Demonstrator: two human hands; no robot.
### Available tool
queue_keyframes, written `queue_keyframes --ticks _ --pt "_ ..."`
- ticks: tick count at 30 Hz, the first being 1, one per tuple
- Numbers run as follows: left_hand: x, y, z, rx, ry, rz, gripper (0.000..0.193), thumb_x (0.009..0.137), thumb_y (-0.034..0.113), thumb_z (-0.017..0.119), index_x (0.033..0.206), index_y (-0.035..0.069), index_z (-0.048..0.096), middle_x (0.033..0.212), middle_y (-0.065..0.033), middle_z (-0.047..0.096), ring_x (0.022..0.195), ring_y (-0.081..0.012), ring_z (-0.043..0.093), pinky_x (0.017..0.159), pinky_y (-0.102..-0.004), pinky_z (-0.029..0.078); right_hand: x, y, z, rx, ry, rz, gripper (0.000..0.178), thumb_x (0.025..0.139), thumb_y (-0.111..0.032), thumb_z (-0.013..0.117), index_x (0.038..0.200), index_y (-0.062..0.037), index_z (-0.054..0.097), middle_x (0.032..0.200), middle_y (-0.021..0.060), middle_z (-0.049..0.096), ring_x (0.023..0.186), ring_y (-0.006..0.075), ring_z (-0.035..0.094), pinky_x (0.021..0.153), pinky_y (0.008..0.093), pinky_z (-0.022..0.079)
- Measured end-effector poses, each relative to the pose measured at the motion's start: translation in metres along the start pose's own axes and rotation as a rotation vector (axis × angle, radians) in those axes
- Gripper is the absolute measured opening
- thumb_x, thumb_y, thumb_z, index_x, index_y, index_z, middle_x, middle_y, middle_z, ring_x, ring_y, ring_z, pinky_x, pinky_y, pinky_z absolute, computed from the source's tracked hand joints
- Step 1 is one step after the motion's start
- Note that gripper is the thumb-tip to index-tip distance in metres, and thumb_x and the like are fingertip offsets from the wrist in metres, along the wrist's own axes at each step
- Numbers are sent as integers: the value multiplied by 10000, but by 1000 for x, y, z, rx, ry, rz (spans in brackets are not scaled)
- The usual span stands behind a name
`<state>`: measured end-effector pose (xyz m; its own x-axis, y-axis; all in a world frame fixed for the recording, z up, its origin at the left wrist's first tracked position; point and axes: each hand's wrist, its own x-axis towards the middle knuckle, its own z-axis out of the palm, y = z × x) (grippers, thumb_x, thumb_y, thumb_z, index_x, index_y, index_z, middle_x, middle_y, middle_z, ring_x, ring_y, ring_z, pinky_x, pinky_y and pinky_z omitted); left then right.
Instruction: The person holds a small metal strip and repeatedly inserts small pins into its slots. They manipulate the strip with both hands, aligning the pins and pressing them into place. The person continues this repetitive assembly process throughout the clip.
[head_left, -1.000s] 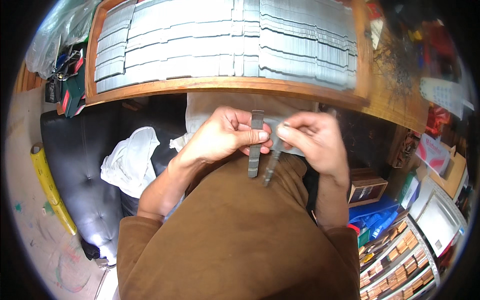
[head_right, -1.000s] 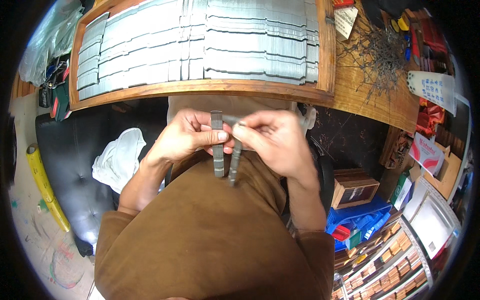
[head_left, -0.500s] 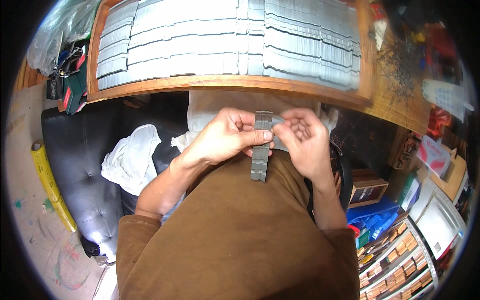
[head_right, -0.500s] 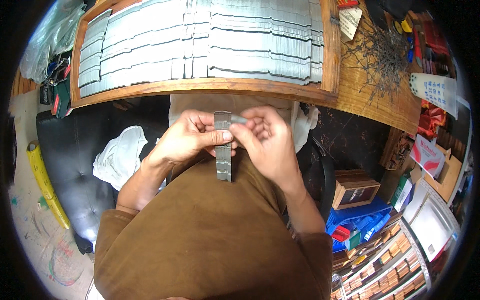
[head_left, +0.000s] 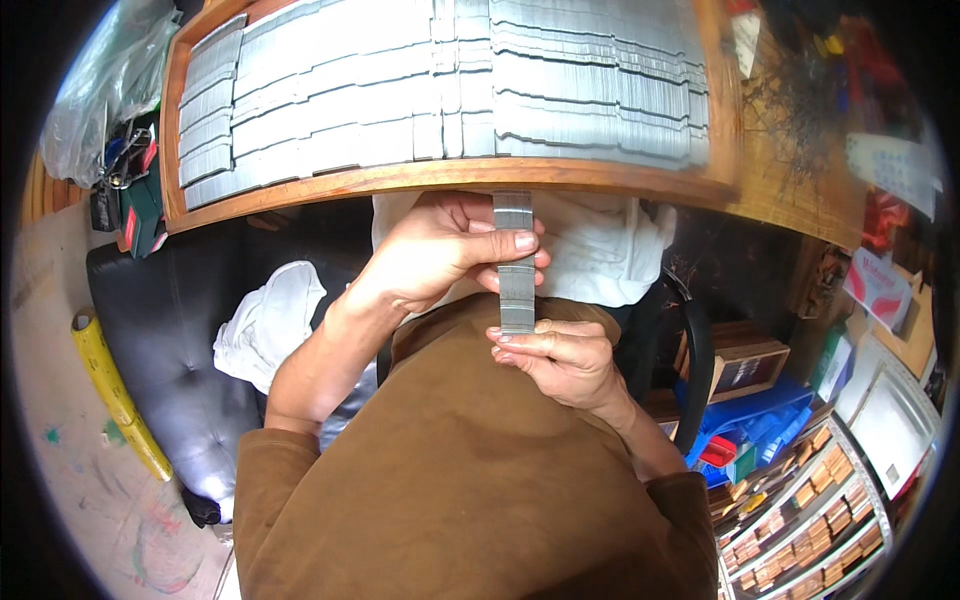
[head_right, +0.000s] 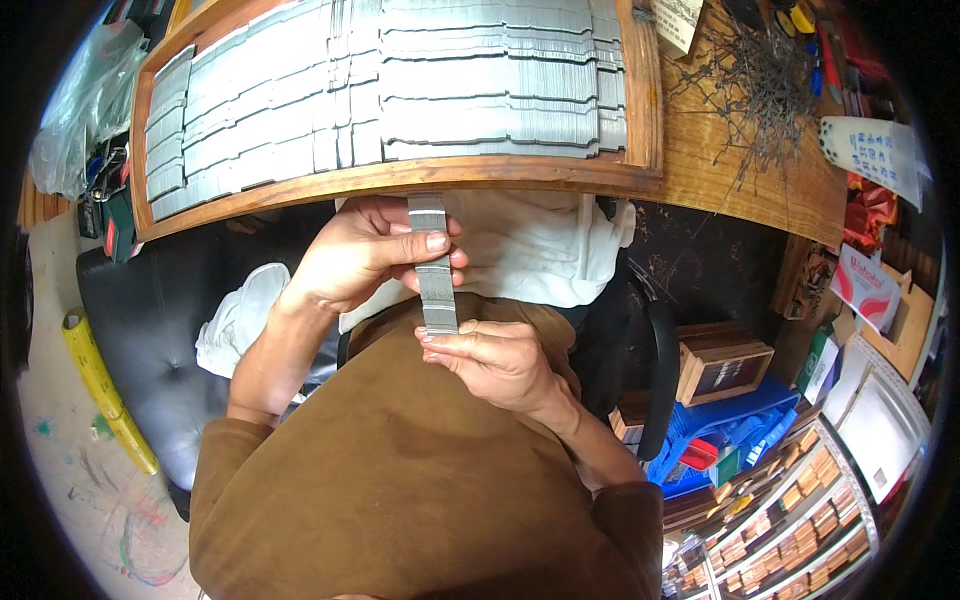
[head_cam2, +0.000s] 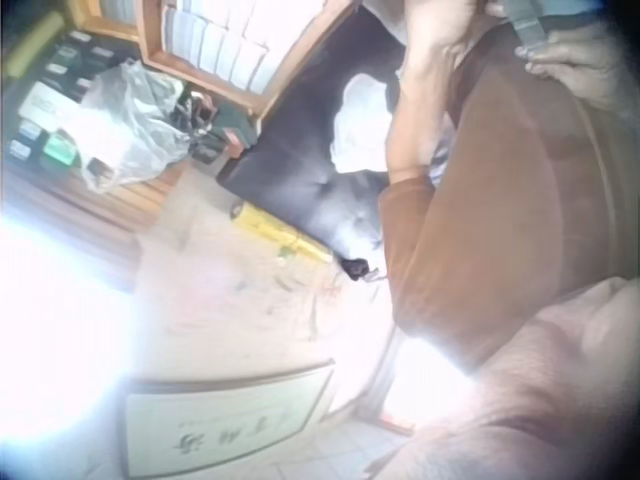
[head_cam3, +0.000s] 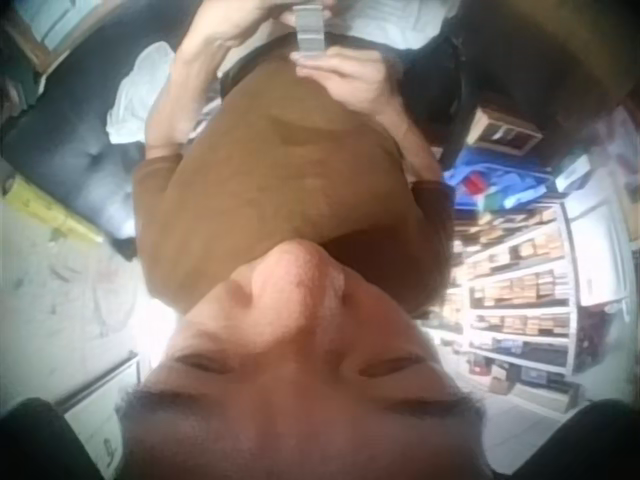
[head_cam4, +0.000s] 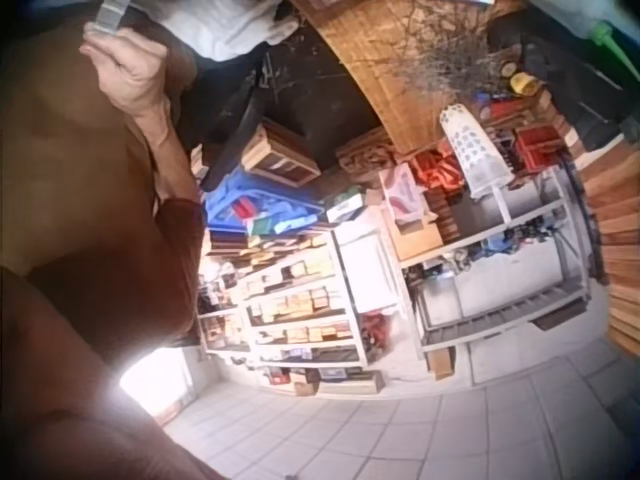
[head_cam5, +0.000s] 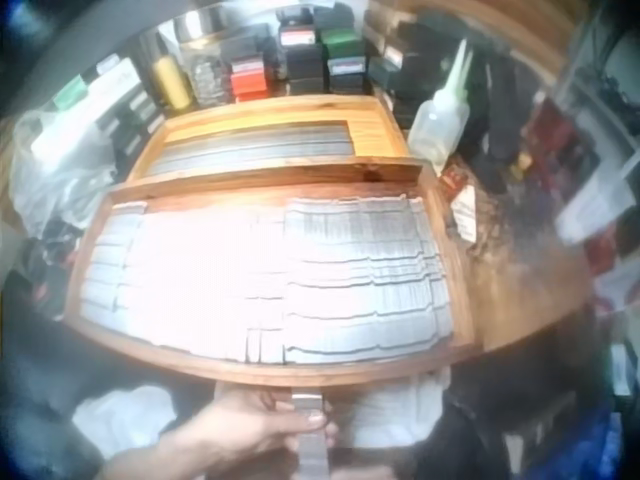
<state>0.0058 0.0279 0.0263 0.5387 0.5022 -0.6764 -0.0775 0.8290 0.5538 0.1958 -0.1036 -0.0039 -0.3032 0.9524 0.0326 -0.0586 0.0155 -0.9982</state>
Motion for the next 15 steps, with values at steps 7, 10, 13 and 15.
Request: queue_keyframes --ticks 7,10,13,15 --pt "-5 -3 -4 69 21 39 347 937 182 778 1200 -26 689 978 -148 783 856 -205 773 648 -242 584 5 -1 3 -22 -7 75 218 862 61 768 1078 36 759 941 150 780 811 219 768 715 291 615" --pt "-4 -3 -5 119 21 28 326 936 204 782 1167 -12 705 969 -131 786 843 -183 769 640 -236 565 6 -2 3 -58 -18 97 179 850 44 783 1028 29 767 943 144 778 811 216 766 710 289 607" --pt "-4 -2 -4 146 7 38 303 933 221 785 1119 -7 713 958 -120 787 829 -174 766 628 -237 550 16 -14 -10 -91 -162 144 157 822 14 815 971 22 766 953 125 762 826 212 751 735 269 588" --pt "-6 -2 -6 182 3 33 294 931 231 787 1093 -4 714 952 -112 787 821 -171 764 616 -236 539 27 -33 -32 -53 -343 205 153 800 -9 839 931 16 765 956 109 743 834 216 736 760 249 572"
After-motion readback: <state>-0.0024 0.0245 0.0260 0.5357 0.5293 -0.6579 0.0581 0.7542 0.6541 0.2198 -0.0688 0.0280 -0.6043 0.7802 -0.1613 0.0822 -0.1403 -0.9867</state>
